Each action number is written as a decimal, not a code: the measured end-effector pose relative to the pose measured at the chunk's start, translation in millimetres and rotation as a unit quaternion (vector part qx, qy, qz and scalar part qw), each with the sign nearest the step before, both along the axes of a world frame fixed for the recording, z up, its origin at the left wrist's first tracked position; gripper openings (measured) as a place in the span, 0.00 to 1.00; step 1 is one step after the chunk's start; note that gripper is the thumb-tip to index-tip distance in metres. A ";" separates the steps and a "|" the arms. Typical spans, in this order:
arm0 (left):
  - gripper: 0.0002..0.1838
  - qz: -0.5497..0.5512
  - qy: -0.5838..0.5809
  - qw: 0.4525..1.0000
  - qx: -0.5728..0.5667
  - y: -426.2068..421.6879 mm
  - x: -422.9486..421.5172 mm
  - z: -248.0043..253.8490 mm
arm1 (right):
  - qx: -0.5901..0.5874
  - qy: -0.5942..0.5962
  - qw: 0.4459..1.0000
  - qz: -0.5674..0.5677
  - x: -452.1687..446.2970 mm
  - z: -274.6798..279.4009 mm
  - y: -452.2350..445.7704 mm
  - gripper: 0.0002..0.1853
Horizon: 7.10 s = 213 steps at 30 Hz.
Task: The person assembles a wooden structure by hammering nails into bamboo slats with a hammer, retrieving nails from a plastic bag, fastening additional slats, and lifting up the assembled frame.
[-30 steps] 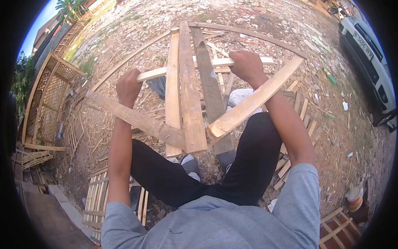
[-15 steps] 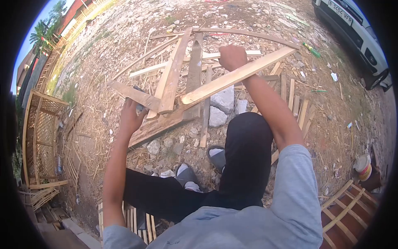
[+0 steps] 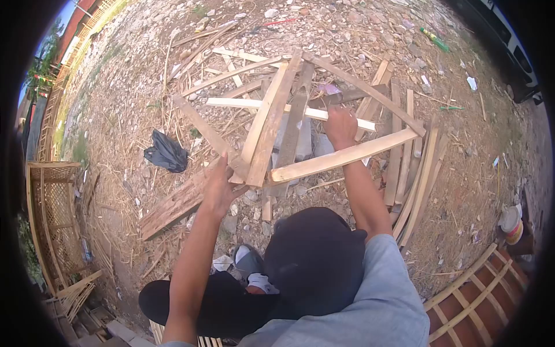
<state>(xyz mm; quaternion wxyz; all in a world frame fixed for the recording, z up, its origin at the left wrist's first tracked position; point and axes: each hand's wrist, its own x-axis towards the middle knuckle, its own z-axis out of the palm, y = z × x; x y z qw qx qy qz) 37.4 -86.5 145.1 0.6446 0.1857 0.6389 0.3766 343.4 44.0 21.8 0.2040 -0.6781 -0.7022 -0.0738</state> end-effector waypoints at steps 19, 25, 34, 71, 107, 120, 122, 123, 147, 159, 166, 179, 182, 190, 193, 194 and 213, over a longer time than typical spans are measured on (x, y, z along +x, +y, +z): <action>0.36 0.039 0.068 0.993 0.089 -17.3 24.9 -81.7 | -0.222 0.099 0.959 0.143 35.9 -27.4 -265.4 0.30; 0.46 -0.031 0.314 0.943 0.104 -24.4 30.0 -91.8 | -0.361 0.175 0.916 0.012 62.8 -27.0 -366.3 0.27; 0.29 -0.330 0.637 0.588 0.373 -37.2 57.4 -105.2 | -0.515 0.201 0.824 -0.121 83.1 -58.3 -417.8 0.23; 0.59 -0.431 0.524 0.717 0.159 10.4 88.3 -121.8 | -0.156 0.147 0.966 0.146 -9.6 48.6 -48.7 0.17; 0.71 -0.562 0.559 0.607 0.063 43.3 89.4 -107.3 | -0.149 0.184 0.968 0.079 -27.5 65.4 -36.6 0.18; 0.67 -0.546 0.568 0.609 0.095 42.8 90.9 -111.6 | -0.149 0.141 0.974 0.098 -41.1 65.9 -16.8 0.17; 0.67 -0.548 0.572 0.603 0.093 43.5 89.7 -112.0 | -0.125 0.178 0.971 0.096 -47.8 72.5 -20.4 0.17; 0.67 -0.548 0.575 0.600 0.096 43.5 89.3 -112.9 | -0.112 0.197 0.969 0.096 -50.1 74.5 -21.9 0.17; 0.62 -0.565 0.523 0.632 0.093 53.1 83.6 -103.7 | -0.273 0.191 0.943 0.021 -35.7 30.6 -26.0 0.19; 0.58 -0.559 0.456 0.663 0.202 56.9 47.8 -99.4 | -0.296 0.483 0.816 -0.115 14.1 70.5 -79.9 0.19; 0.56 -0.587 0.449 0.630 0.238 36.7 38.8 -100.4 | -0.292 0.482 0.821 -0.095 13.6 79.2 -88.4 0.19; 0.15 -0.188 0.643 0.680 0.297 58.8 114.8 -99.1 | -0.310 0.455 0.832 -0.064 -25.7 76.4 -81.5 0.27; 0.12 -0.160 0.666 0.667 0.293 66.5 122.3 -108.1 | -0.311 0.502 0.806 -0.039 -30.6 80.4 -62.3 0.25; 0.10 -0.184 0.653 0.672 0.297 53.2 116.7 -149.4 | -0.414 0.501 0.758 -0.049 -44.6 79.8 -31.0 0.18; 0.10 -0.178 0.648 0.676 0.301 50.8 117.0 -146.4 | -0.420 0.502 0.754 -0.049 -54.4 74.2 -35.0 0.17; 0.10 -0.171 0.639 0.687 0.302 51.2 116.9 -144.8 | -0.414 0.517 0.748 -0.052 -58.3 74.2 -34.6 0.17; 0.06 -0.090 0.552 0.774 0.297 53.5 109.0 -150.1 | -0.406 0.461 0.784 -0.093 -95.1 81.3 -34.3 0.17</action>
